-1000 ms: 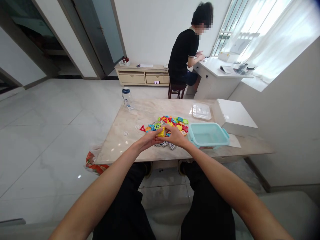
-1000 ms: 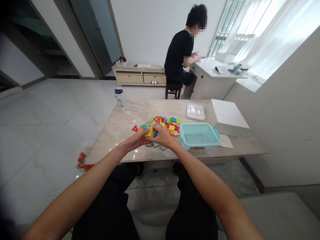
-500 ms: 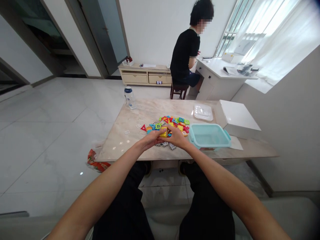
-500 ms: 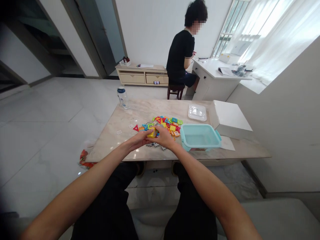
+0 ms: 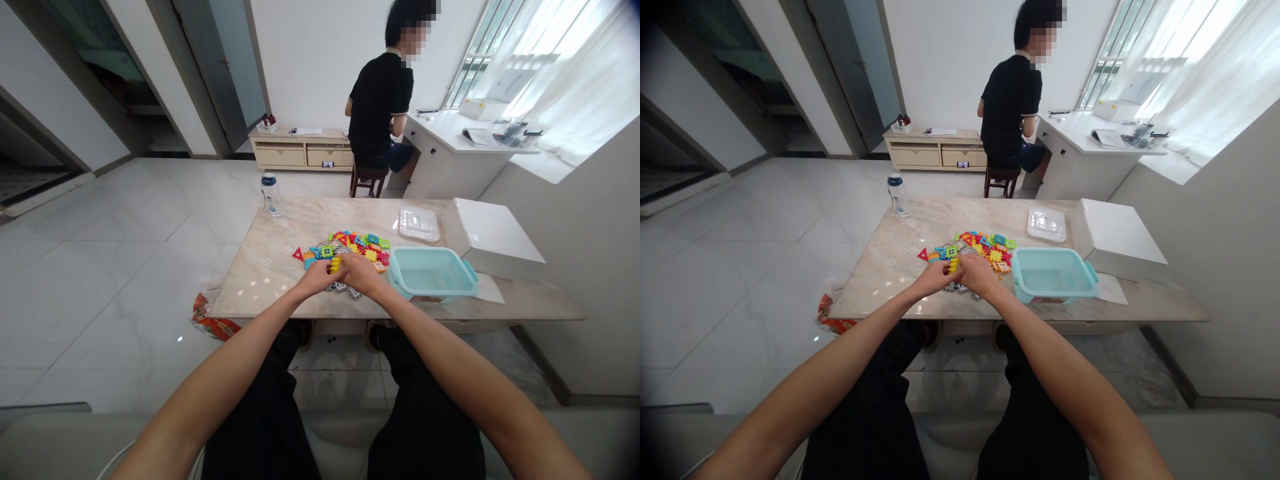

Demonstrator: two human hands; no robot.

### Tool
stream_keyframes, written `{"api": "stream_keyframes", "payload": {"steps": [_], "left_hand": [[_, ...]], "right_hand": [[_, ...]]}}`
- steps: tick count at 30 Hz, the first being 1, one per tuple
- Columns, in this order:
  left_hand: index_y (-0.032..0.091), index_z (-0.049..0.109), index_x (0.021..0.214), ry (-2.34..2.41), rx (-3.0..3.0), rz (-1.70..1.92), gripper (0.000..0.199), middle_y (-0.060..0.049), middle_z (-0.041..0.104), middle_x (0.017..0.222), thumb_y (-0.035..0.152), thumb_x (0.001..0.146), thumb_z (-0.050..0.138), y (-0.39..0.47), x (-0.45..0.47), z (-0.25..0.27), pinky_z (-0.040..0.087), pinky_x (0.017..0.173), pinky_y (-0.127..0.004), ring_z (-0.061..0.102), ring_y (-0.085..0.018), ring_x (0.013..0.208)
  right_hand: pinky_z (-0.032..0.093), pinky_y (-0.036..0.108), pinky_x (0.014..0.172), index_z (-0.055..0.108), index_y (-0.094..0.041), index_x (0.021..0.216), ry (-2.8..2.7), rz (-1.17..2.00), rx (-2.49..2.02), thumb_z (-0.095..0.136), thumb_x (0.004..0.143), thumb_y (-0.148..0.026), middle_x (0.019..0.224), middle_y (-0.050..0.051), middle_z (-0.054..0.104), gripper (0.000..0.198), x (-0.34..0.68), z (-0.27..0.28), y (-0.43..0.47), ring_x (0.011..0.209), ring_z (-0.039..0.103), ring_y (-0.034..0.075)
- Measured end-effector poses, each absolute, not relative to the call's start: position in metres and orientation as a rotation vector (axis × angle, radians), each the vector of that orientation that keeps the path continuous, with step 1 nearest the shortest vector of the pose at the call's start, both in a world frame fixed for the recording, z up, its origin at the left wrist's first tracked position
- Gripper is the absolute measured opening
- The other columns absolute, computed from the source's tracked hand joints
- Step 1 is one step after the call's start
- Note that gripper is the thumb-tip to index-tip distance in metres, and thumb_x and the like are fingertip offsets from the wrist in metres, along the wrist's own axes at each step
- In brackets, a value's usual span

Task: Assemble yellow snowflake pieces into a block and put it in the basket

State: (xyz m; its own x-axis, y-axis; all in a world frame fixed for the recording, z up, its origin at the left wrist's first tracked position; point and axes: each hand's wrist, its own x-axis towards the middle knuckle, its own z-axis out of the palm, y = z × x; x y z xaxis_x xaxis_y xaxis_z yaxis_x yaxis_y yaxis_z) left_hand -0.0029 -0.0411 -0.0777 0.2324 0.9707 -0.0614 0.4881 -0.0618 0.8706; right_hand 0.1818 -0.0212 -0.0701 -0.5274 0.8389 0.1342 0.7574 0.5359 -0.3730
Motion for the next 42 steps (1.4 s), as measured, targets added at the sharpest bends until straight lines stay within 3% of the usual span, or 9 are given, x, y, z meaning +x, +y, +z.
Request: {"api": "stream_keyframes", "payload": {"steps": [7,14,30,37,42], "left_hand": [[0.020,0.058,0.064,1.601,1.799,0.719,0.041,-0.002,0.061,0.061,0.051,0.091,0.064,-0.041,-0.002,-0.073,0.029,0.057,-0.028,0.054,-0.016,0.063],[0.021,0.056,0.064,1.582,1.856,0.727,0.046,0.000,0.059,0.061,0.057,0.092,0.062,-0.041,-0.003,-0.070,0.030,0.057,-0.028,0.055,-0.016,0.063],[0.020,0.065,0.084,1.762,1.962,0.587,0.033,-0.005,0.073,0.082,0.047,0.103,0.059,-0.044,0.003,-0.066,0.035,0.064,-0.029,0.065,-0.021,0.075],[0.021,0.071,0.094,1.960,2.006,0.518,0.033,-0.010,0.079,0.098,0.052,0.101,0.063,-0.046,0.007,-0.061,0.039,0.068,-0.031,0.072,-0.027,0.091],[0.021,0.074,0.094,2.019,1.999,0.500,0.039,-0.011,0.080,0.097,0.057,0.101,0.061,-0.047,0.006,-0.057,0.043,0.070,-0.031,0.074,-0.027,0.092]], "right_hand": [[0.048,0.035,0.108,0.069,-0.016,0.132,-2.517,0.335,-1.362,0.074,0.093,-0.025,0.130,0.015,0.075,0.040,0.169,-0.067,-0.026,0.126,0.067,0.030],[0.049,0.039,0.112,0.065,-0.015,0.141,-2.459,0.350,-1.307,0.077,0.093,-0.025,0.135,0.016,0.073,0.050,0.172,-0.069,-0.027,0.129,0.066,0.030],[0.051,0.047,0.116,0.065,-0.012,0.141,-2.405,0.379,-1.141,0.072,0.093,-0.019,0.140,0.020,0.070,0.049,0.178,-0.079,-0.022,0.132,0.066,0.032],[0.048,0.049,0.121,0.061,-0.014,0.144,-2.390,0.372,-1.127,0.076,0.090,-0.017,0.145,0.019,0.067,0.057,0.183,-0.081,-0.020,0.139,0.061,0.032],[0.048,0.051,0.121,0.058,-0.016,0.146,-2.372,0.364,-1.096,0.077,0.092,-0.024,0.144,0.019,0.066,0.058,0.189,-0.087,-0.018,0.140,0.060,0.032]]}}
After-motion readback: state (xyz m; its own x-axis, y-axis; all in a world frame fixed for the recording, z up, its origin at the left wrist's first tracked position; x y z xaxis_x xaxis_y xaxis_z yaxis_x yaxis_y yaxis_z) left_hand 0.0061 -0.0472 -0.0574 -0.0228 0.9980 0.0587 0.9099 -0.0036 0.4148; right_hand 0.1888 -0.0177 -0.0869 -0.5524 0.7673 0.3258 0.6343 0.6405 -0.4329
